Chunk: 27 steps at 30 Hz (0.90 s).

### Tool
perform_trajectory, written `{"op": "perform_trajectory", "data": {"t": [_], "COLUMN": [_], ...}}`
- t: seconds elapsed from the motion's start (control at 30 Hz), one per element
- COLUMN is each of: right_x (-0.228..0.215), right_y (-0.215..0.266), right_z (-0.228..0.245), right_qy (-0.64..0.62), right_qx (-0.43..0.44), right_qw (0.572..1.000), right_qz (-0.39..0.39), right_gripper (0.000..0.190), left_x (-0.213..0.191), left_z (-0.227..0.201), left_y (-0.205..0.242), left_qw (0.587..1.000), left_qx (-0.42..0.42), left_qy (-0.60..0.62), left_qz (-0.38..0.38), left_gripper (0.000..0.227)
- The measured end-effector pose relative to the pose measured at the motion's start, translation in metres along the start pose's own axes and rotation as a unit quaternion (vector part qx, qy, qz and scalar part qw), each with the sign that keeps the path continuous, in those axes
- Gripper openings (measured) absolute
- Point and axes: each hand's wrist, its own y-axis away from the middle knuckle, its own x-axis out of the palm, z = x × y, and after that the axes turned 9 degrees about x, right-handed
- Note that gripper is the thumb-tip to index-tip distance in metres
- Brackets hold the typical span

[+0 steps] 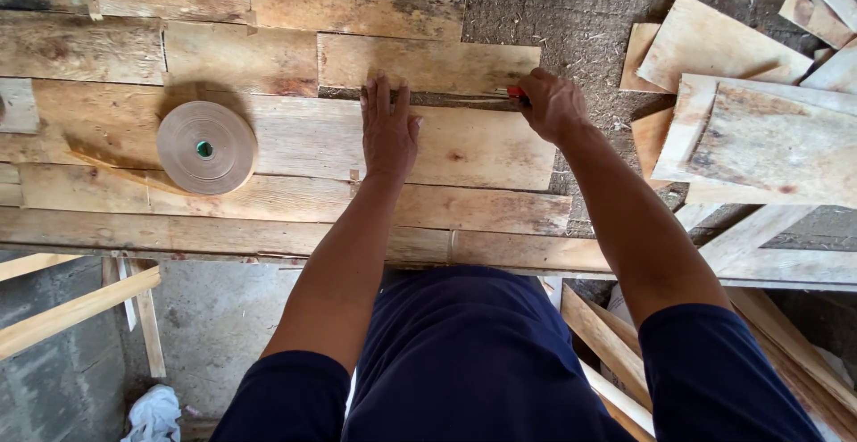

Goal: Patching and trimming thin wood veneer strips on a wood surface using a utility knife and masking tape.

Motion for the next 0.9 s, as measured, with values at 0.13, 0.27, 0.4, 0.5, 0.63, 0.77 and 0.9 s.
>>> {"op": "perform_trajectory", "data": {"t": [0.13, 0.27, 0.4, 0.5, 0.63, 0.77, 0.9], "right_x": [0.005, 0.005, 0.009, 0.005, 0.007, 0.009, 0.018], "right_y": [-0.002, -0.002, -0.002, -0.003, -0.002, 0.002, 0.001], "right_z": [0.0, 0.0, 0.004, 0.013, 0.013, -0.002, -0.021], "right_qy": [-0.031, -0.001, -0.002, 0.018, 0.111, 0.02, 0.055], "right_qx": [-0.037, -0.028, 0.037, 0.044, 0.042, 0.055, 0.041], "right_qw": [0.998, 0.999, 0.999, 0.999, 0.992, 0.998, 0.997], "right_qz": [-0.039, -0.023, 0.015, 0.023, 0.041, -0.012, -0.029], "right_gripper": [0.018, 0.015, 0.021, 0.023, 0.021, 0.034, 0.034], "left_x": [0.004, 0.004, 0.008, 0.004, -0.001, 0.0, 0.003], "left_z": [0.004, 0.003, 0.005, 0.003, 0.0, 0.001, 0.003], "left_y": [-0.001, -0.001, -0.001, -0.002, -0.002, -0.002, -0.001], "left_qw": [1.0, 1.0, 1.0, 0.999, 0.999, 0.999, 0.999], "left_qx": [-0.003, -0.003, -0.002, -0.005, -0.012, -0.007, -0.003], "left_qy": [0.004, 0.0, -0.014, -0.009, -0.008, -0.005, -0.009], "left_qz": [0.006, 0.011, 0.024, 0.035, 0.049, 0.041, 0.034], "left_gripper": [0.063, 0.064, 0.064, 0.065, 0.066, 0.066, 0.067]}}
